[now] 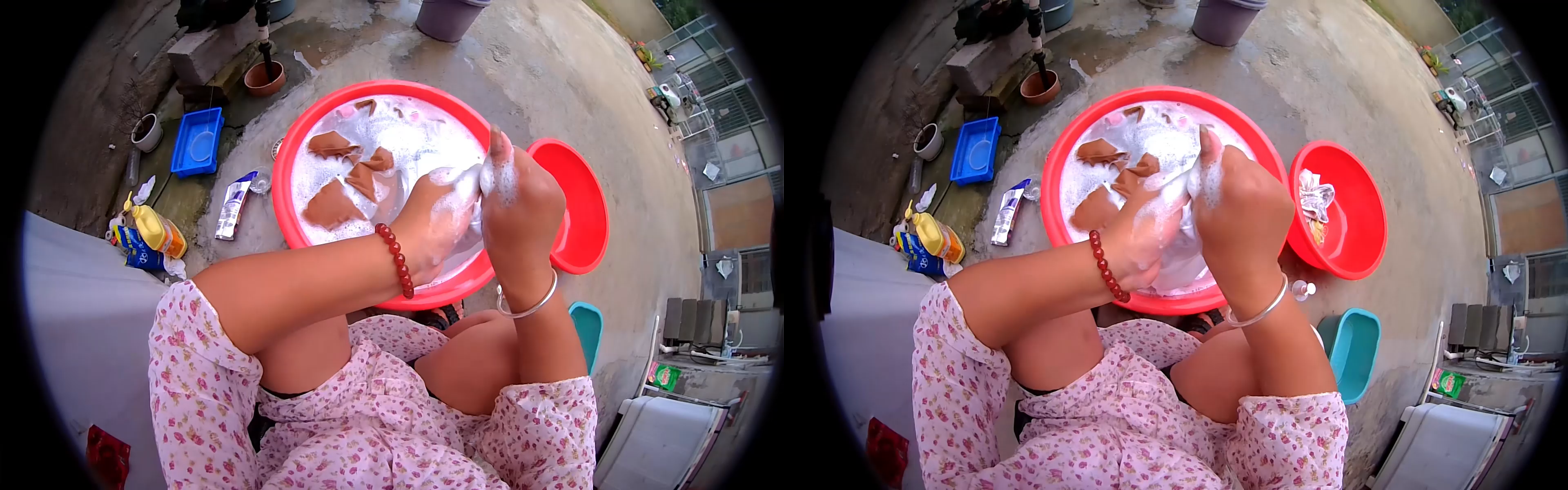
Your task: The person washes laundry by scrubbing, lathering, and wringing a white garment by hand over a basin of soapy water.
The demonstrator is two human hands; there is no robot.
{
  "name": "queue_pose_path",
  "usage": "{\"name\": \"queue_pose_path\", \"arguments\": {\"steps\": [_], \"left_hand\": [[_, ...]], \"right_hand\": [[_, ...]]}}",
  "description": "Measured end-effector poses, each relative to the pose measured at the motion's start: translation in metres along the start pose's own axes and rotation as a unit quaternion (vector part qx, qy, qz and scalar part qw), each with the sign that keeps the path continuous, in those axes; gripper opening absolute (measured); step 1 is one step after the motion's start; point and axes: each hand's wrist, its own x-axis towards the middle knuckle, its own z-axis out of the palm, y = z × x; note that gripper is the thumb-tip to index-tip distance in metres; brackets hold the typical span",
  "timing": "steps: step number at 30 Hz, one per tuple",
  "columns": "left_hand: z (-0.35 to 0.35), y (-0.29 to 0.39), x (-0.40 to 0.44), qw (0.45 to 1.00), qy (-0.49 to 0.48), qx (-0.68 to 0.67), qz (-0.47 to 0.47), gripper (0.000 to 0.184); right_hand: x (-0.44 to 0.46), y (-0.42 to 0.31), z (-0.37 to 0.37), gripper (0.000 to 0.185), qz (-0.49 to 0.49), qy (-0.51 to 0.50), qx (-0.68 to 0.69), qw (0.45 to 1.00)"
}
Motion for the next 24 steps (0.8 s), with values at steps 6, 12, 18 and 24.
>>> {"name": "queue_pose_path", "arguments": {"steps": [6,12,18,24], "left_hand": [[-0.013,0.000,0.002,0.996,-0.032,-0.036,-0.073,0.017],[0.005,0.014,-0.004,0.997,0.021,-0.058,-0.037,0.018],[-0.004,0.002,0.001,0.997,0.002,-0.044,-0.059,0.017],[-0.004,0.017,-0.002,0.999,0.007,-0.029,-0.044,0.015]], "right_hand": [[-0.013,-0.021,-0.005,0.027,-0.028,-0.013,0.066,0.997],[-0.005,-0.017,-0.002,0.031,-0.023,-0.004,0.045,0.999],[-0.001,-0.007,-0.002,0.015,0.000,-0.013,0.070,0.997],[-0.013,-0.031,-0.007,0.028,-0.046,-0.015,0.042,0.998]]}}
